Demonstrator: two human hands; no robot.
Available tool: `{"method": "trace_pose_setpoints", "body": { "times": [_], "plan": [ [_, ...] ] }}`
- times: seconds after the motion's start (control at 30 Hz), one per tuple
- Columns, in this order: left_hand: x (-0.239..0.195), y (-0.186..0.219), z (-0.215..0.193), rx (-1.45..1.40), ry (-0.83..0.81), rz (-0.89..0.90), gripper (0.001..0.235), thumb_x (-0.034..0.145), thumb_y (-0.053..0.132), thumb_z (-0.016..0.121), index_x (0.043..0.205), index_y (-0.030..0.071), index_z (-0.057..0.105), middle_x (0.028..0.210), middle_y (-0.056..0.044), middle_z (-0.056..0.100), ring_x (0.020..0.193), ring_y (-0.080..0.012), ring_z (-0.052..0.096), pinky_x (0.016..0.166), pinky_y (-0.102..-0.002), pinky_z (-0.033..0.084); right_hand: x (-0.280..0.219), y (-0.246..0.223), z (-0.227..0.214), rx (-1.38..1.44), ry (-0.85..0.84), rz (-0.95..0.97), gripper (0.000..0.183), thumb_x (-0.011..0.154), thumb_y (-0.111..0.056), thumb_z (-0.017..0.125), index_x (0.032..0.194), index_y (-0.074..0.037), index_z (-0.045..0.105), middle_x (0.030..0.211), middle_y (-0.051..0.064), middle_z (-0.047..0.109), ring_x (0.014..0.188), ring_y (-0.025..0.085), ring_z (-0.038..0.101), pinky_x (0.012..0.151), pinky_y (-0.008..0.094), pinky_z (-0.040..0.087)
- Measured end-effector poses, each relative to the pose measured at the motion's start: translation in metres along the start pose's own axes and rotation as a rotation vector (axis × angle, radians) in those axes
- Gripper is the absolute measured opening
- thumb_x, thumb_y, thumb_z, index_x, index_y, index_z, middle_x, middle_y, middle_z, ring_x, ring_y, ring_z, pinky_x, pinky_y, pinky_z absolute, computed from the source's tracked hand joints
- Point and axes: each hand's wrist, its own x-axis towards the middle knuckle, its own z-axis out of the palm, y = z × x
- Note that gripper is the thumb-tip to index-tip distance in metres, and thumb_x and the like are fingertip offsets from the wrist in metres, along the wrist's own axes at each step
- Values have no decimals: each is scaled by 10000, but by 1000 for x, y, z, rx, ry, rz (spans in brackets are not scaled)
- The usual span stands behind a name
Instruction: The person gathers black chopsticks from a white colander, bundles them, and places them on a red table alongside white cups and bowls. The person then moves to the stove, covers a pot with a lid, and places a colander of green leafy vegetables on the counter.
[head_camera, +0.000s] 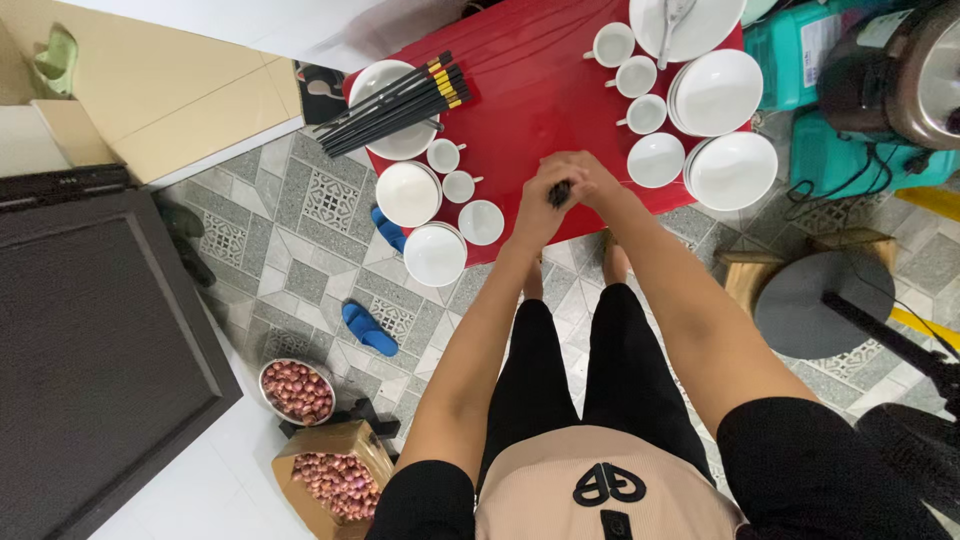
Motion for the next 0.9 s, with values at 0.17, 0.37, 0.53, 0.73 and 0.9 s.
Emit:
{"method": "trace_pose_setpoints", "body": {
  "times": [0.17,0.37,0.53,0.73,0.9],
  "plan": [
    [17,27,2,-117,11,5,164,884,89,795,967,56,657,1049,-28,726,1021,-175,678,950,-333,542,5,-1,-10,98,42,147,194,884,-78,699,1073,-36,705,1142,96,743,1025,244,717,894,337,579],
    [19,44,5,-61,-9,-52,170,883,131,815,958,47,688,1001,-13,737,902,-144,666,767,-282,519,3,-39,-29,221,53,82,288,850,-85,745,1132,-43,705,1217,103,720,1107,255,696,943,368,574],
    [17,49,3,-106,-14,-187,149,883,141,801,960,44,719,1009,-19,744,818,-139,614,674,-286,483,4,-60,-34,126,116,-119,324,880,-85,769,1190,-49,684,1264,100,719,1195,284,682,1041,407,546],
    [15,44,0,-47,-23,103,156,898,101,787,897,14,657,982,-46,733,1015,-205,700,1058,-390,510,-3,-51,-22,-63,20,-14,229,930,-112,707,1154,-70,700,1175,66,744,1113,246,710,970,351,570],
    [10,27,-7,-105,-93,-61,160,906,103,773,884,20,638,936,-40,705,1024,-210,715,951,-357,538,-4,-28,-5,-94,79,-26,243,901,-156,712,1121,-52,700,1142,92,736,1064,258,693,915,340,549]
  ]
}}
